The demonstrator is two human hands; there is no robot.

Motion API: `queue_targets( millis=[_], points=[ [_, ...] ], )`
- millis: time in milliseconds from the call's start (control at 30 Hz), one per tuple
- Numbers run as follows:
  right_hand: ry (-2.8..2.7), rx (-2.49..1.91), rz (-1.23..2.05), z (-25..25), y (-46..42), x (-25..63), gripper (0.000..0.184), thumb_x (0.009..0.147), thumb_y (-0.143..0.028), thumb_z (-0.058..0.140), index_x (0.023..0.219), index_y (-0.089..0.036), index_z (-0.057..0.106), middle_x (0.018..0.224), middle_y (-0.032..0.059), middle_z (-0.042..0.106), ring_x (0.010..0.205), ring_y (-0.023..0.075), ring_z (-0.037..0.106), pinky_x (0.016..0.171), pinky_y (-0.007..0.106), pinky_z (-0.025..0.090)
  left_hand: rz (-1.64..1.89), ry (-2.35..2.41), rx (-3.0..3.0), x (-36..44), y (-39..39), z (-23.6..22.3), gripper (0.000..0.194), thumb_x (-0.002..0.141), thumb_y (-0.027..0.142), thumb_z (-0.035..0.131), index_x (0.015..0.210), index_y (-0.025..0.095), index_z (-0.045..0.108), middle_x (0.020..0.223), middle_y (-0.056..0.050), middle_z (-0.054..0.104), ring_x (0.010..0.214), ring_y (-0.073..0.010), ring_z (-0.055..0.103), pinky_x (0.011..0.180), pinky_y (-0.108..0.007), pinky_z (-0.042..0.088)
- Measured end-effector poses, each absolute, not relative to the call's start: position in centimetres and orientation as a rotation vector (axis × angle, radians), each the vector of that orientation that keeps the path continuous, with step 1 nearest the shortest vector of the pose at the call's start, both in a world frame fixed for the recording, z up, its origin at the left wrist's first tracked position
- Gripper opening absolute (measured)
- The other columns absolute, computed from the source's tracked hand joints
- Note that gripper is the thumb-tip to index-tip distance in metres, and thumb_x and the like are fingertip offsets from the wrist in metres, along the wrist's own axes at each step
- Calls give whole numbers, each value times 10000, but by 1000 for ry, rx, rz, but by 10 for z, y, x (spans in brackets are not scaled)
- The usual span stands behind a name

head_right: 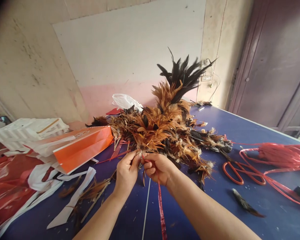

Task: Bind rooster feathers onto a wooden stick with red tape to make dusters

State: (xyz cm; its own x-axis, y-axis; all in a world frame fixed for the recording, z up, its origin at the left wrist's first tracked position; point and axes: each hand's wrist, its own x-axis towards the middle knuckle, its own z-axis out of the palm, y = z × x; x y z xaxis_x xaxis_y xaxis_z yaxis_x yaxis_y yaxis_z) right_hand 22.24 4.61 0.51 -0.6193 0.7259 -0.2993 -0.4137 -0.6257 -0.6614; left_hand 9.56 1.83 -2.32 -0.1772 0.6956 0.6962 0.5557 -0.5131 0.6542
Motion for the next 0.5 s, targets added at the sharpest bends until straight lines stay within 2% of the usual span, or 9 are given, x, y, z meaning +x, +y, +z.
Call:
queue_targets(
  millis=[67, 133, 200, 267, 400, 500],
  points=[
    [-858, -792, 2210, 5, 47, 225, 100, 709, -41, 454, 655, -119, 486, 518, -40, 465, 311, -18, 225, 279, 80, 120, 1782, 1507, 1970, 96, 18, -24, 198, 848, 253, 481, 850, 177, 663, 797, -45, 686, 717, -159, 622, 680, -256, 465],
    [-1044, -862, 2067, 3, 48, 227, 136, 690, -78, 490, 587, -144, 430, 464, -70, 389, 318, -7, 168, 291, 113, 84, 1770, 1517, 1993, 95, 19, -25, 203, 853, 245, 471, 875, 173, 659, 814, -51, 685, 735, -162, 622, 685, -255, 464],
    [-1214, -920, 1865, 0, 49, 228, 158, 702, -168, 555, 591, -160, 442, 426, -96, 305, 331, 12, 146, 309, 146, 71, 1782, 1508, 2003, 93, 22, -27, 215, 860, 243, 458, 906, 169, 655, 849, -63, 686, 770, -169, 625, 704, -258, 466],
    [-1351, -947, 1641, -3, 48, 226, 146, 715, -270, 588, 649, -162, 515, 414, -103, 268, 348, 30, 155, 328, 169, 107, 1786, 1496, 2020, 90, 24, -29, 227, 866, 247, 449, 936, 167, 649, 879, -72, 684, 794, -174, 625, 727, -266, 465],
    [-1621, -901, 1070, -7, 42, 218, 216, 754, -303, 538, 616, -141, 578, 502, -34, 429, 469, 69, 340, 458, 196, 295, 1710, 1560, 2064, 85, 27, -32, 244, 876, 262, 428, 920, 165, 648, 819, -63, 671, 745, -175, 611, 699, -278, 461],
    [-1743, -963, 759, -7, 38, 212, 264, 776, -291, 500, 569, -143, 568, 554, -8, 485, 548, 96, 398, 528, 210, 323, 1673, 1667, 2098, 85, 26, -32, 252, 882, 250, 410, 901, 168, 648, 787, -57, 649, 720, -173, 601, 672, -275, 455]
  ],
)
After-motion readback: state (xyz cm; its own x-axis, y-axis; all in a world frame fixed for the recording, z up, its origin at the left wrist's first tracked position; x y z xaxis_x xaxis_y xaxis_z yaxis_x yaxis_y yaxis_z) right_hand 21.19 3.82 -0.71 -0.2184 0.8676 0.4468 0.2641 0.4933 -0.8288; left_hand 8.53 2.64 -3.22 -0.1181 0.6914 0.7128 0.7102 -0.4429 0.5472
